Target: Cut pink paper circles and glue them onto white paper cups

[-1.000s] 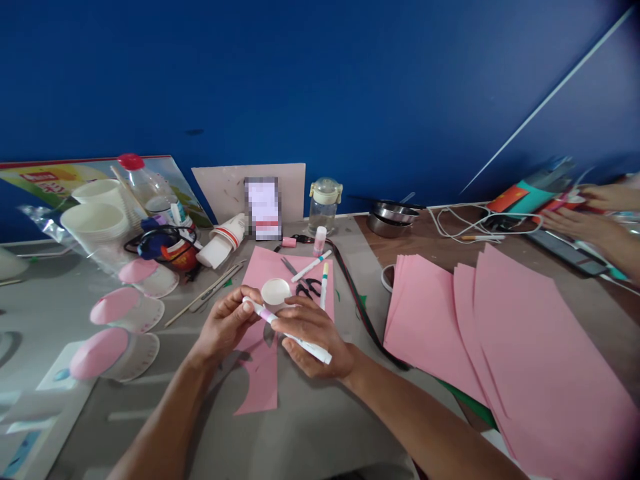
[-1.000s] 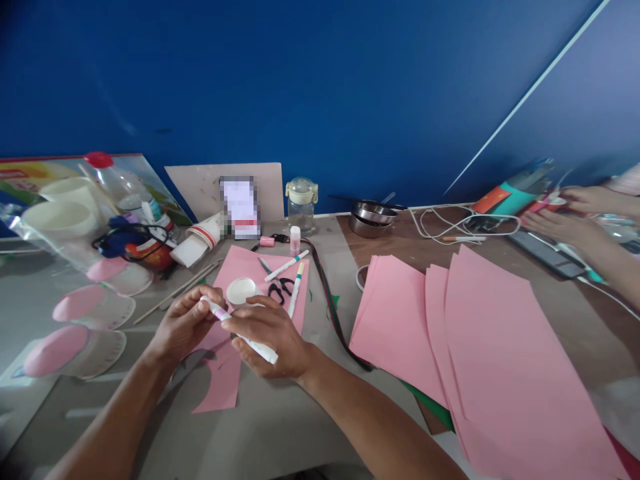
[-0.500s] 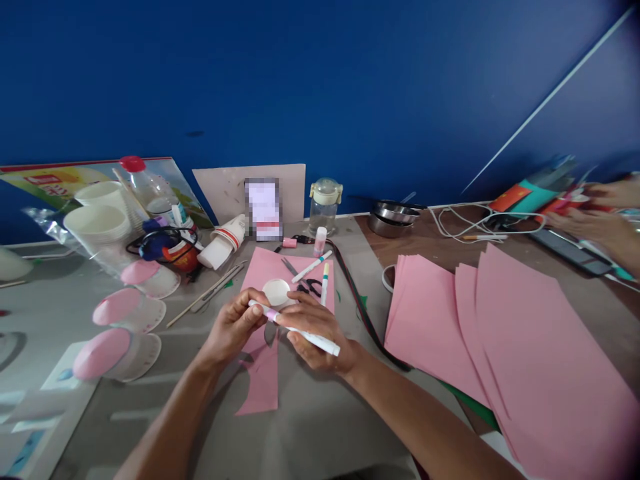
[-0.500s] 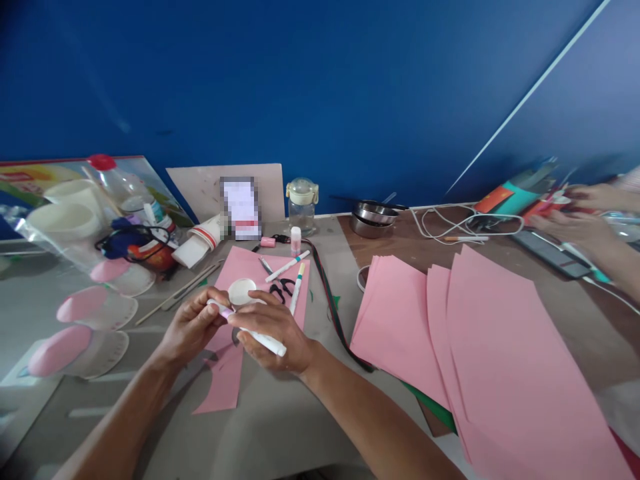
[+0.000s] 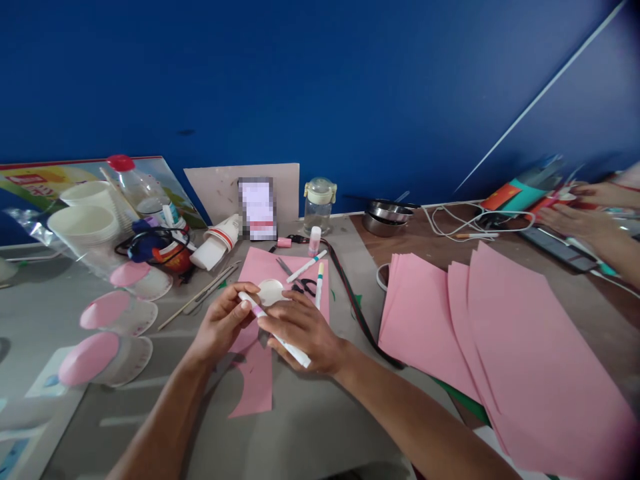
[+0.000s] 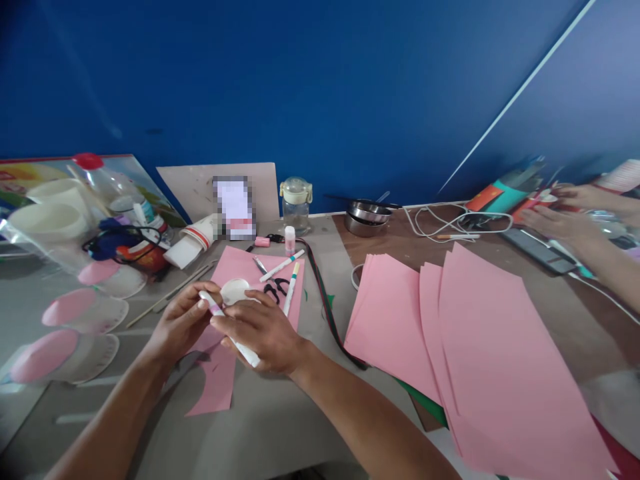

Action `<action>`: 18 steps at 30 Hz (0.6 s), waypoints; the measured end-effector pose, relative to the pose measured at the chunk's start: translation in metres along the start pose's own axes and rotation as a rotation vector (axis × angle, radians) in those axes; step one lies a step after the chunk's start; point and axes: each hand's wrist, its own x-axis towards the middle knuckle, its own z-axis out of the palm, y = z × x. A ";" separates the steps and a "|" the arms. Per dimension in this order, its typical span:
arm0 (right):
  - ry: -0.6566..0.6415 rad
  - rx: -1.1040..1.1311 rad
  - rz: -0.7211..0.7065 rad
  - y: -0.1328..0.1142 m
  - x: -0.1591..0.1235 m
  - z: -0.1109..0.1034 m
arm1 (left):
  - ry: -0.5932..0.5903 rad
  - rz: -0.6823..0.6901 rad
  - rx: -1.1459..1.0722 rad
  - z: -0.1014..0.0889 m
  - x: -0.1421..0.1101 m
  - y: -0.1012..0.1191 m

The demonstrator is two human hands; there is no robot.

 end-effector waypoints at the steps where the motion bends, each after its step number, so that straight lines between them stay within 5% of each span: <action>1: 0.004 -0.005 0.008 0.000 0.000 0.000 | 0.024 0.009 -0.009 -0.001 0.000 0.002; 5: 0.150 -0.052 0.115 0.002 -0.001 0.001 | 0.183 0.131 -0.153 -0.012 0.005 0.010; 11: 0.377 -0.161 0.472 0.023 -0.005 0.002 | 0.505 0.265 -0.226 -0.035 0.021 0.006; 18: 0.147 -0.150 0.391 0.027 -0.007 0.006 | 0.844 0.294 0.201 -0.047 0.026 -0.008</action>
